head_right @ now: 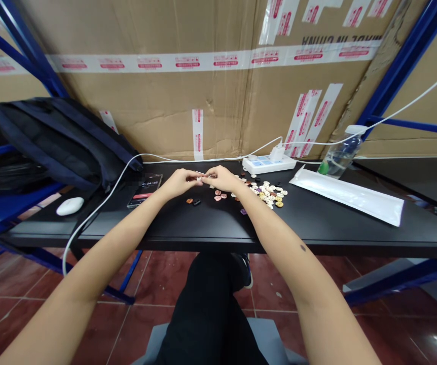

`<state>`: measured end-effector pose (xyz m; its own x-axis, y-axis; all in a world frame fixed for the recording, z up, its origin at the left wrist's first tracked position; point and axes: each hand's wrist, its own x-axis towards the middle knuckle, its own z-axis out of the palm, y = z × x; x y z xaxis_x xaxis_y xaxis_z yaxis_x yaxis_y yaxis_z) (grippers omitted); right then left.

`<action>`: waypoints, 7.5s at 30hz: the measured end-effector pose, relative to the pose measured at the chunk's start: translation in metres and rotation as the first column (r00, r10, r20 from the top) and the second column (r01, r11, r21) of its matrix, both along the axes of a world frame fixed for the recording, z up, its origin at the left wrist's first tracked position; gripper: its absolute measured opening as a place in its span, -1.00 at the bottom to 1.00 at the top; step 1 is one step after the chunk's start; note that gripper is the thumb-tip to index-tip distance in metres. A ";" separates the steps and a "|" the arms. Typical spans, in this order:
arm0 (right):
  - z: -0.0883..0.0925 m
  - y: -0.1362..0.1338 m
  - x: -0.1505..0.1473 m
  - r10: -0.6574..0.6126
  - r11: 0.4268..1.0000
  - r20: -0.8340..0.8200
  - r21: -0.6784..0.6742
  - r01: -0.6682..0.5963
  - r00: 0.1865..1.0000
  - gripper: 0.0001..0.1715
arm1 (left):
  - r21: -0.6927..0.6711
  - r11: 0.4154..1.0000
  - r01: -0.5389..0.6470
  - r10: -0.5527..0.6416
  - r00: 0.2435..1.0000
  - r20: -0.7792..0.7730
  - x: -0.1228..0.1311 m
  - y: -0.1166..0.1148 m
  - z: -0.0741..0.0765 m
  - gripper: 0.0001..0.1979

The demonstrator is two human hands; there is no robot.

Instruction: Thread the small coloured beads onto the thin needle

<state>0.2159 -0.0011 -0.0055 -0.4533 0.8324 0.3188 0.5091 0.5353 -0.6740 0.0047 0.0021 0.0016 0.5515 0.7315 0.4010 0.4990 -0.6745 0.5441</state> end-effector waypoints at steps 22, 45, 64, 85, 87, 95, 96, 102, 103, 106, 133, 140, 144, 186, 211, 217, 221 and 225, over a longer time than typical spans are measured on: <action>0.004 -0.005 0.000 0.003 0.999 -0.071 -0.034 -0.006 0.997 -0.57 | 0.041 0.998 0.037 -0.036 0.999 -0.038 0.000 0.001 0.000 -0.66; 0.004 -0.003 0.003 -0.114 0.993 -0.050 0.006 0.114 0.992 -0.68 | 0.203 0.939 -0.277 0.318 0.924 -0.213 -0.010 0.006 0.004 -0.74; -0.001 0.001 0.003 -0.116 0.993 0.008 -0.016 0.116 0.993 -0.68 | 0.166 0.865 -0.473 0.492 0.734 -0.468 -0.033 0.019 -0.005 -0.78; -0.001 0.000 0.000 -0.099 0.995 0.033 0.006 0.099 0.995 -0.66 | 0.140 0.979 -0.147 0.166 0.976 -0.138 -0.015 0.007 0.001 -0.82; 0.000 -0.001 0.000 -0.088 0.996 0.015 0.023 0.088 0.996 -0.68 | 0.081 0.995 -0.053 0.058 0.996 -0.063 -0.011 0.006 0.000 -0.80; 0.005 -0.005 -0.005 -0.005 0.999 -0.148 -0.051 -0.003 0.989 -0.67 | -0.041 0.999 0.030 -0.028 0.997 0.069 -0.004 0.002 -0.002 -0.74; 0.005 -0.004 -0.006 -0.004 0.999 -0.153 -0.048 -0.003 0.988 -0.66 | -0.041 0.999 0.034 -0.031 0.996 0.084 -0.003 0.002 -0.002 -0.76; 0.003 0.000 -0.005 -0.033 0.999 -0.145 -0.045 0.027 0.989 -0.67 | 0.028 1.000 0.001 -0.002 1.000 0.031 -0.004 0.002 -0.003 -0.82; 0.002 0.001 -0.005 -0.034 0.999 -0.151 -0.042 0.028 0.988 -0.68 | 0.055 0.998 -0.025 0.025 1.000 -0.004 -0.005 0.004 -0.003 -0.83; 0.000 0.004 -0.004 -0.036 0.999 -0.158 -0.025 0.033 0.987 -0.72 | 0.150 0.983 -0.107 0.130 0.980 -0.150 -0.011 0.007 -0.001 -0.84; 0.004 -0.003 -0.003 -0.095 0.995 -0.048 0.025 0.097 0.994 -0.75 | 0.234 0.947 -0.222 0.309 0.833 -0.458 -0.018 0.004 0.005 -0.78; -0.001 0.005 -0.001 -0.107 0.992 0.006 0.071 0.106 0.994 -0.78 | 0.179 0.976 -0.122 0.190 0.880 -0.436 -0.020 0.016 -0.004 -0.76; -0.004 0.009 0.000 -0.128 0.987 0.046 0.103 0.123 0.991 -0.77 | 0.178 0.981 -0.083 0.150 0.901 -0.407 -0.020 0.017 -0.005 -0.79; 0.004 -0.004 0.002 -0.334 0.926 0.082 0.217 0.310 0.939 -0.74 | 0.062 0.988 0.144 -0.122 0.956 -0.266 -0.008 0.001 -0.001 -0.77; 0.004 -0.004 0.003 -0.356 0.922 0.139 0.212 0.323 0.924 -0.72 | -0.048 0.989 0.138 -0.146 0.964 -0.223 -0.008 -0.001 -0.002 -0.75; 0.003 -0.003 0.003 -0.357 0.923 0.130 0.198 0.329 0.925 -0.74 | -0.028 0.994 0.103 -0.107 0.968 -0.228 -0.008 0.001 -0.005 -0.80; 0.001 0.000 0.002 -0.354 0.922 0.103 0.204 0.329 0.930 -0.77 | -0.027 0.993 0.116 -0.119 0.969 -0.216 -0.007 0.001 -0.006 -0.83; 0.000 0.001 0.002 -0.352 0.921 0.105 0.215 0.324 0.930 -0.76 | -0.064 0.987 0.146 -0.155 0.972 -0.177 -0.005 0.001 -0.006 -0.82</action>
